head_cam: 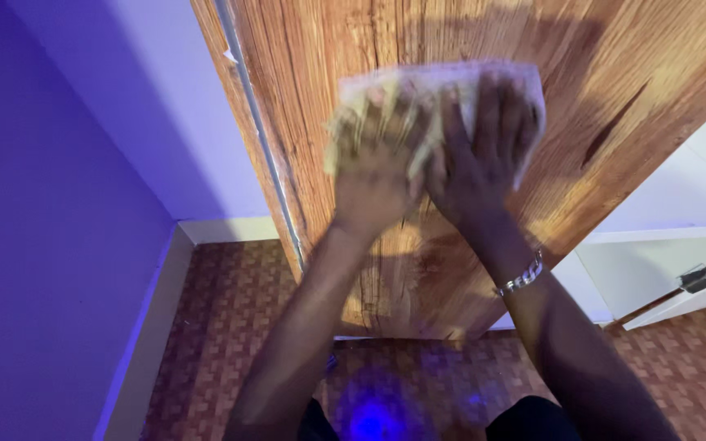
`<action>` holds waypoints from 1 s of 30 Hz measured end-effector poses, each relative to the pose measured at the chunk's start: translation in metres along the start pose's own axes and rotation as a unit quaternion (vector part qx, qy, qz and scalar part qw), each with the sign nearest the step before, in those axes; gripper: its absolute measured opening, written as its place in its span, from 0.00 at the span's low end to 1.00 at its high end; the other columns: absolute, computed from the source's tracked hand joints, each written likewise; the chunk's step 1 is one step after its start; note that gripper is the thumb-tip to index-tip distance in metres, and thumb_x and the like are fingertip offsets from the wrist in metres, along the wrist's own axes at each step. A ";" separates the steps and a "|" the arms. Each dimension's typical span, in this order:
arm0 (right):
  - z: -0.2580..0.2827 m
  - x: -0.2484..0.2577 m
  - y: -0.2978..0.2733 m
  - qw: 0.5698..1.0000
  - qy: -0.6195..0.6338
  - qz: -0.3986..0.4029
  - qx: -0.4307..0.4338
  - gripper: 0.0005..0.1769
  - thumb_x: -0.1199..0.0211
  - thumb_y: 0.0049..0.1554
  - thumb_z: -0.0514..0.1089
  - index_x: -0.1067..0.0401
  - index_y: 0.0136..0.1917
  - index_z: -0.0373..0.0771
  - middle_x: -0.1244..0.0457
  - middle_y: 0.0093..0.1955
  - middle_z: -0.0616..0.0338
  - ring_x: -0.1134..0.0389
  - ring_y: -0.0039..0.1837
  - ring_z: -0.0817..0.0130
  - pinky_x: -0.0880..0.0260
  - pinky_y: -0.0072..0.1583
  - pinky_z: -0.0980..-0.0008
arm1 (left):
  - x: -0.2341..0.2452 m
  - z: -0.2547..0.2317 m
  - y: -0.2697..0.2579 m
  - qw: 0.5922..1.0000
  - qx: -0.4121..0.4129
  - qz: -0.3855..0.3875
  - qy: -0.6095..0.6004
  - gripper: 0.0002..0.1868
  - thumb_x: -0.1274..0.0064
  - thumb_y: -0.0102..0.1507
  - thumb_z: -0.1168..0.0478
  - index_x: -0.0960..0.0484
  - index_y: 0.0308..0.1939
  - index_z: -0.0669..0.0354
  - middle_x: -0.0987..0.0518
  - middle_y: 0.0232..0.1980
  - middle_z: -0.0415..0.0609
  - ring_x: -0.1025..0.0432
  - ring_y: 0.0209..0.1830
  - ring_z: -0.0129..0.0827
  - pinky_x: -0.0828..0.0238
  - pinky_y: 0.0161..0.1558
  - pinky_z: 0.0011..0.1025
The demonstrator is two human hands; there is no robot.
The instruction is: The person cleans a wooden cabinet and its white interior shelves using a cloth, wiping the exterior doors and the inner surfaces.
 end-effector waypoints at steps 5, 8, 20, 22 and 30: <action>0.054 -0.013 0.042 1.000 0.013 0.005 0.014 0.30 0.55 0.73 0.56 0.43 0.86 0.52 0.64 0.88 0.47 0.68 0.89 0.50 0.75 0.85 0.45 | 0.022 0.056 -0.006 0.992 0.095 -0.083 -0.020 0.36 0.63 0.76 0.41 0.53 0.85 0.48 0.61 0.87 0.53 0.67 0.88 0.54 0.75 0.84 0.62; 0.090 -0.026 0.009 0.995 0.056 0.058 0.064 0.32 0.51 0.69 0.56 0.42 0.84 0.51 0.62 0.87 0.45 0.67 0.87 0.48 0.77 0.82 0.46 | 0.001 0.063 -0.058 0.986 0.126 -0.102 -0.031 0.41 0.63 0.74 0.44 0.60 0.85 0.54 0.67 0.87 0.58 0.73 0.87 0.59 0.78 0.82 0.64; 0.068 0.041 0.065 0.992 0.004 0.022 0.125 0.29 0.46 0.69 0.53 0.33 0.82 0.50 0.51 0.86 0.50 0.57 0.87 0.53 0.69 0.84 0.52 | 0.042 0.044 -0.002 0.988 0.112 -0.093 -0.050 0.41 0.59 0.73 0.48 0.57 0.85 0.59 0.66 0.86 0.63 0.74 0.86 0.65 0.80 0.82 0.65; 0.043 0.063 0.097 0.995 0.006 0.007 0.102 0.28 0.46 0.69 0.53 0.31 0.80 0.49 0.50 0.85 0.48 0.56 0.87 0.50 0.68 0.84 0.51 | 0.065 0.031 0.043 0.988 0.105 -0.101 -0.049 0.40 0.57 0.74 0.48 0.55 0.85 0.58 0.63 0.87 0.62 0.72 0.87 0.64 0.79 0.83 0.65; -0.088 0.114 0.121 0.997 0.029 -0.059 -0.027 0.30 0.48 0.68 0.56 0.32 0.78 0.42 0.54 0.84 0.36 0.59 0.86 0.33 0.64 0.83 0.36 | 0.086 -0.062 0.155 0.997 0.008 -0.015 -0.070 0.33 0.55 0.73 0.48 0.39 0.81 0.48 0.49 0.85 0.51 0.55 0.84 0.55 0.61 0.78 0.62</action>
Point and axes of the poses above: each hand's wrist, its own y-axis towards the middle knuckle, its own x-axis out of the back of the hand, z = x × y, the point moved 10 cm from there along y, towards the middle knuckle
